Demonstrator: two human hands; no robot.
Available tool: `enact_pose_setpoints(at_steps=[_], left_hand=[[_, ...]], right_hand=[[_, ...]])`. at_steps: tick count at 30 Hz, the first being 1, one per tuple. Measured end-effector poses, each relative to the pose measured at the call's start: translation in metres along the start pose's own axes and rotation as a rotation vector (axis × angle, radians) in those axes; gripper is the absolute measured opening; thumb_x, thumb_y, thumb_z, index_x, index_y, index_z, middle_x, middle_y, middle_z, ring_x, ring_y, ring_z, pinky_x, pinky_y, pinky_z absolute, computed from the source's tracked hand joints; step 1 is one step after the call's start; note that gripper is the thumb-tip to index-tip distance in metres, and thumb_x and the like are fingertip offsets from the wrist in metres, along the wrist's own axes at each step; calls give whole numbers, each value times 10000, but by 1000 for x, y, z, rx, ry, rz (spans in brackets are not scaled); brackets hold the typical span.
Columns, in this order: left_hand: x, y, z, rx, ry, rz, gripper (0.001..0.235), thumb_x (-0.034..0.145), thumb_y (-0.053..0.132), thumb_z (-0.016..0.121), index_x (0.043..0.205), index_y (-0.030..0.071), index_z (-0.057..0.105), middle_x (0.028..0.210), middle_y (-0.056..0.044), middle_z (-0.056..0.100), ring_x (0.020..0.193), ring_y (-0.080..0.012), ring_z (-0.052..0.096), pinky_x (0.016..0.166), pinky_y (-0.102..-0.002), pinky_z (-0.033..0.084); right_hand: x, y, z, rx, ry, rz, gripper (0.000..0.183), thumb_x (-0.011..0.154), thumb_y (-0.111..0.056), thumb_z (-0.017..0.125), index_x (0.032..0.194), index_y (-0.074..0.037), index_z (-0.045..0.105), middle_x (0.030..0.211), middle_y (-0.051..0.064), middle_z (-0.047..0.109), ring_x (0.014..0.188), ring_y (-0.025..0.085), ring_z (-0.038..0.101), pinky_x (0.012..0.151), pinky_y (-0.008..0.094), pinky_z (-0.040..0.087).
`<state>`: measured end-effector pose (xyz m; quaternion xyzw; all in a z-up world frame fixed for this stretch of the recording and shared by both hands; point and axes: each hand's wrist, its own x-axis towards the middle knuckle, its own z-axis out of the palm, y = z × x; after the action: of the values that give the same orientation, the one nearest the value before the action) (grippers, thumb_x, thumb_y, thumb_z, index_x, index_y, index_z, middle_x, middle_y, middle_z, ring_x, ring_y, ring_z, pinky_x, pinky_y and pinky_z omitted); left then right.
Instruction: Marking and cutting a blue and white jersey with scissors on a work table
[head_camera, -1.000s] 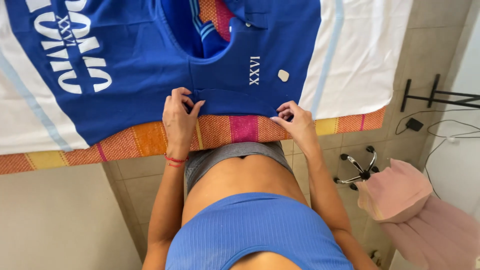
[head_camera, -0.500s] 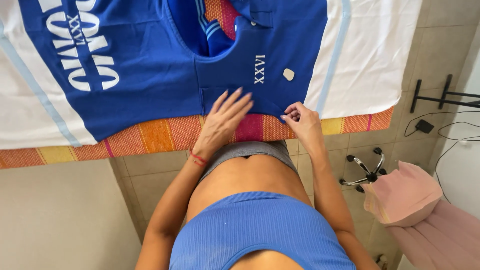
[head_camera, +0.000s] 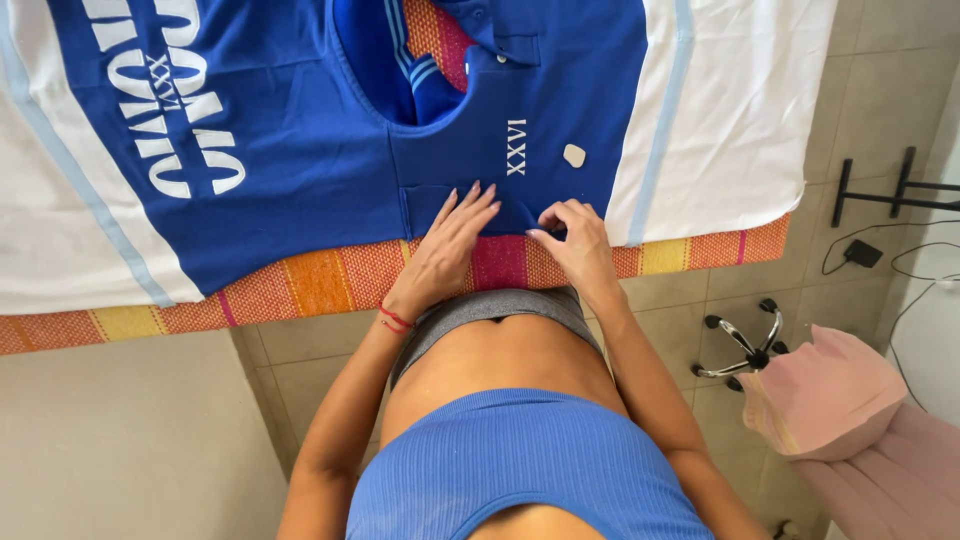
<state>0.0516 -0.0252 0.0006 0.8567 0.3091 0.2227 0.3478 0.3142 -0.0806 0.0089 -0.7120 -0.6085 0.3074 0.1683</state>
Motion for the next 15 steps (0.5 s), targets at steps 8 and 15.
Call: enact_pose_setpoints(at_steps=[8, 15], left_hand=[[5, 2, -14, -607, 345, -278, 361, 1047, -200, 472, 1243, 25, 677, 1208, -120, 805, 1313, -344, 713, 1246, -519, 428], [-10, -9, 8, -52, 295, -83, 190, 1067, -5, 673, 1215, 82, 753, 1191, -68, 753, 1255, -283, 726, 1195, -461, 532]], right_hand=[[25, -46, -15, 274, -184, 91, 463, 926, -171, 874, 1266, -157, 560, 1031, 118, 831, 981, 346, 791, 892, 451, 609], [24, -39, 1, 246, -174, -26, 426, 865, -34, 891, 1190, -139, 636, 963, 102, 783, 937, 333, 789, 826, 422, 660]])
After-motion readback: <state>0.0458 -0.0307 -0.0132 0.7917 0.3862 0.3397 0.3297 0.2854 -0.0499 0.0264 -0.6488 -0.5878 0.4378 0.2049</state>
